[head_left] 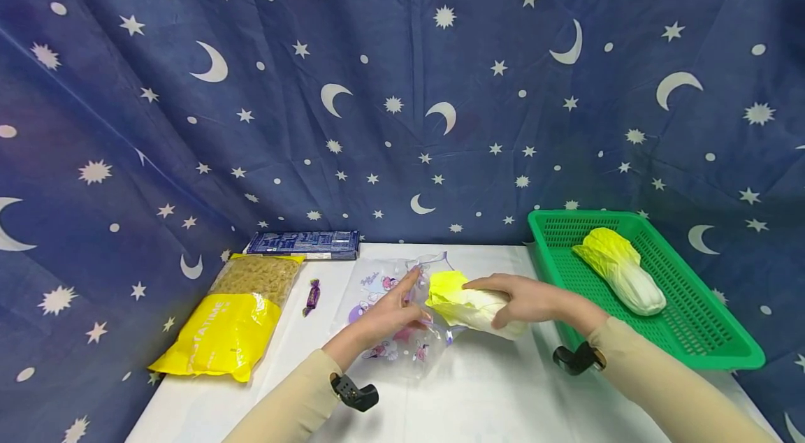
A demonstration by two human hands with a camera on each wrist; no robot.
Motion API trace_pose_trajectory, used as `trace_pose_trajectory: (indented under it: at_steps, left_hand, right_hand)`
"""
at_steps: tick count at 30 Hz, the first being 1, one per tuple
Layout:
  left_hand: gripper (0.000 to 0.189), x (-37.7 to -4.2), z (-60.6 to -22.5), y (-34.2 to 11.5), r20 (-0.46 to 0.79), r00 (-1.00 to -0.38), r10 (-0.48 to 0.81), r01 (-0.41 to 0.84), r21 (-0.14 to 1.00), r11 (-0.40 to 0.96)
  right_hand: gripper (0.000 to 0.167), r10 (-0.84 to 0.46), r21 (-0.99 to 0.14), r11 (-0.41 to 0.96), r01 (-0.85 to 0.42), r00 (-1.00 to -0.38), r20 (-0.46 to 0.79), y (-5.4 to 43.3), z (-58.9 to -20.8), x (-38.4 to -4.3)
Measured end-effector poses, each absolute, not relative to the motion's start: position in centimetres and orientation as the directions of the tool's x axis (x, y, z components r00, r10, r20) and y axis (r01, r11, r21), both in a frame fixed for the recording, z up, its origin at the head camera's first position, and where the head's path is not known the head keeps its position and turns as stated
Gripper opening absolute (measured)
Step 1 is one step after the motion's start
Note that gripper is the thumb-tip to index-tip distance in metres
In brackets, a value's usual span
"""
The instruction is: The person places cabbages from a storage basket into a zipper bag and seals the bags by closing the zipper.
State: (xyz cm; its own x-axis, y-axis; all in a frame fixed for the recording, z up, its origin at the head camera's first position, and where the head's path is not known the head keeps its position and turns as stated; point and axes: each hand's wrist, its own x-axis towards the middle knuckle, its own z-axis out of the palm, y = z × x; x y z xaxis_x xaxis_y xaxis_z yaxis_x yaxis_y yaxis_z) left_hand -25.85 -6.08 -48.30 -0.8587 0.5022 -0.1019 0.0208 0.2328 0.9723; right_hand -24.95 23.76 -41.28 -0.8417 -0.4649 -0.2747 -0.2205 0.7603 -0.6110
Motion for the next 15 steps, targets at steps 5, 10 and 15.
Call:
trace_pose_trajectory:
  at_steps: [5,10,15]
  left_hand:
    - [0.094,-25.9,-48.3,-6.0,-0.065,-0.858,0.509,0.082,0.962,0.261]
    - [0.090,-25.9,-48.3,-5.7,-0.006,-0.846,0.533,0.179,0.938,0.296]
    - [0.089,-25.7,-48.2,-5.2,0.027,-0.834,0.551,0.244,0.914,0.324]
  right_hand:
    - [0.076,-0.454,-0.575,0.788,-0.220,-0.838,-0.302,23.6,-41.1,-25.2]
    - [0.073,-0.446,-0.531,0.813,-0.240,-0.843,-0.302,23.5,-41.2,-25.6]
    - [0.071,-0.406,-0.511,0.835,-0.207,-0.858,-0.316,22.8,-41.1,-26.0]
